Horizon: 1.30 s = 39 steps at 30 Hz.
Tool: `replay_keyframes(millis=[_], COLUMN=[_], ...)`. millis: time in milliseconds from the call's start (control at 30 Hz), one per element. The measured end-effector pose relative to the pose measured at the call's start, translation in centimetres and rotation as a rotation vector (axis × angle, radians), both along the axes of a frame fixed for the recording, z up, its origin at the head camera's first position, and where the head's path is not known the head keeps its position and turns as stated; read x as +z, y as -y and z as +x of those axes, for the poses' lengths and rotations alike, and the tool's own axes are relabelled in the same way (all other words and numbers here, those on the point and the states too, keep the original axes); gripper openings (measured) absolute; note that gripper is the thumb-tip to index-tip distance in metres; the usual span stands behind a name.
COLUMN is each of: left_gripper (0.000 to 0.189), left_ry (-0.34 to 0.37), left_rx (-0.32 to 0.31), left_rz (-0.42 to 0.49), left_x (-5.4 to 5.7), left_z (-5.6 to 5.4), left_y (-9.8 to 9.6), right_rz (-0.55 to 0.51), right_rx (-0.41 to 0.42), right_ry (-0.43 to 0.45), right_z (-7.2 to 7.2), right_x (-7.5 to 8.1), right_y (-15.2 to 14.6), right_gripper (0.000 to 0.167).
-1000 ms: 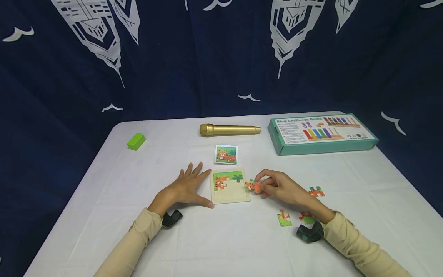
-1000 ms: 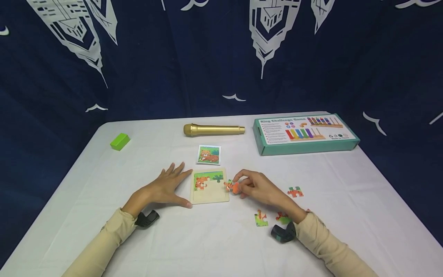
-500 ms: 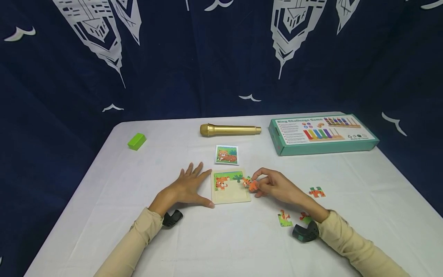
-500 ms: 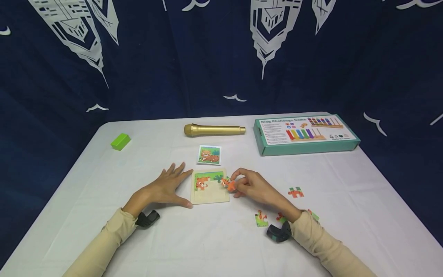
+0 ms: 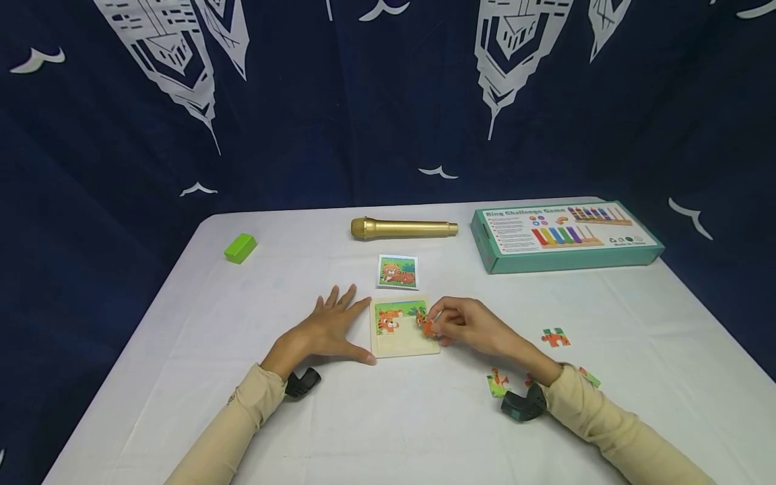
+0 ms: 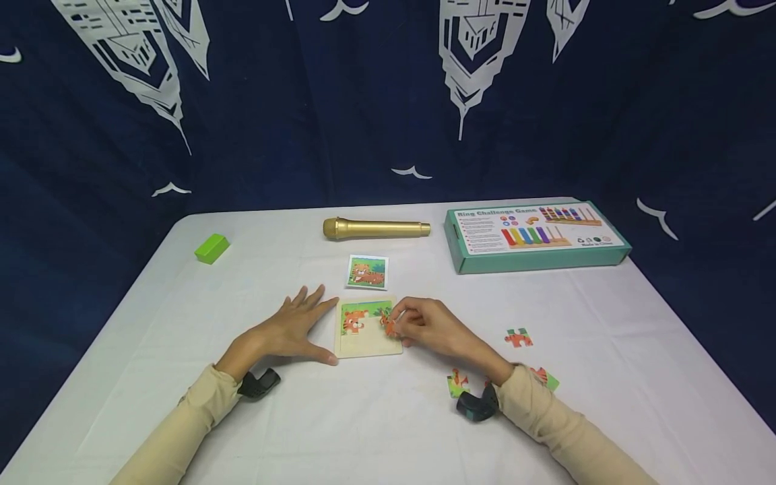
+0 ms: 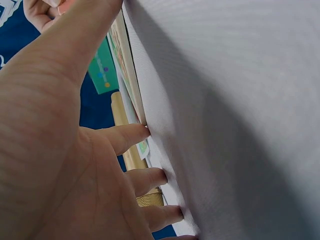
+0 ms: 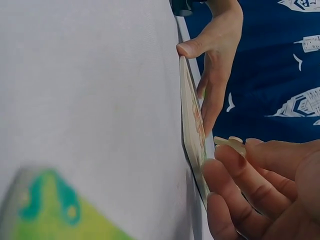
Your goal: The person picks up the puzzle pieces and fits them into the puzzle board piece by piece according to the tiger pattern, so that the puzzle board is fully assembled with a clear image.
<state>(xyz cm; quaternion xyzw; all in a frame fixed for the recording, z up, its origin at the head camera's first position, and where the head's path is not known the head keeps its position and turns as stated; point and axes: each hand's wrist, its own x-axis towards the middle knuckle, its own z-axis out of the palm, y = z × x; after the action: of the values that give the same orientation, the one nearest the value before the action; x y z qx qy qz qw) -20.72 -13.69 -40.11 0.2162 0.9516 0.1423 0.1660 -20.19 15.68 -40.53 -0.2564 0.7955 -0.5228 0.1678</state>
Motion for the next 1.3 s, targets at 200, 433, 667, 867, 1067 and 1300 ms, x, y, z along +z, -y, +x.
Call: replay_keyframes(millis=[200, 433, 667, 867, 1067, 1300], left_gripper=[0.115, 0.115, 0.114, 0.114, 0.114, 0.114], left_ry=[-0.003, 0.001, 0.003, 0.002, 0.001, -0.002], left_rx=[-0.001, -0.004, -0.001, -0.004, -0.002, -0.01], left_rz=[0.002, 0.0, -0.011, -0.011, -0.015, -0.021], left_x=[0.1, 0.1, 0.2, 0.2, 0.2, 0.2], left_z=[0.0, 0.0, 0.0, 0.0, 0.0, 0.0], left_y=[0.1, 0.0, -0.1, -0.1, 0.0, -0.1], right_rz=[0.048, 0.014, 0.002, -0.008, 0.051, 0.109], right_rx=[-0.036, -0.043, -0.062, -0.062, -0.068, -0.062], right_ry=[-0.105, -0.056, -0.042, -0.049, -0.149, -0.225], right_z=[-0.4, -0.7, -0.8, -0.8, -0.9, -0.9], right_x=[0.0, -0.2, -0.4, -0.5, -0.7, -0.8], right_y=[1.0, 1.9, 2.5, 2.9, 3.2, 3.5], right_gripper=[0.009, 0.01, 0.012, 0.009, 0.011, 0.011])
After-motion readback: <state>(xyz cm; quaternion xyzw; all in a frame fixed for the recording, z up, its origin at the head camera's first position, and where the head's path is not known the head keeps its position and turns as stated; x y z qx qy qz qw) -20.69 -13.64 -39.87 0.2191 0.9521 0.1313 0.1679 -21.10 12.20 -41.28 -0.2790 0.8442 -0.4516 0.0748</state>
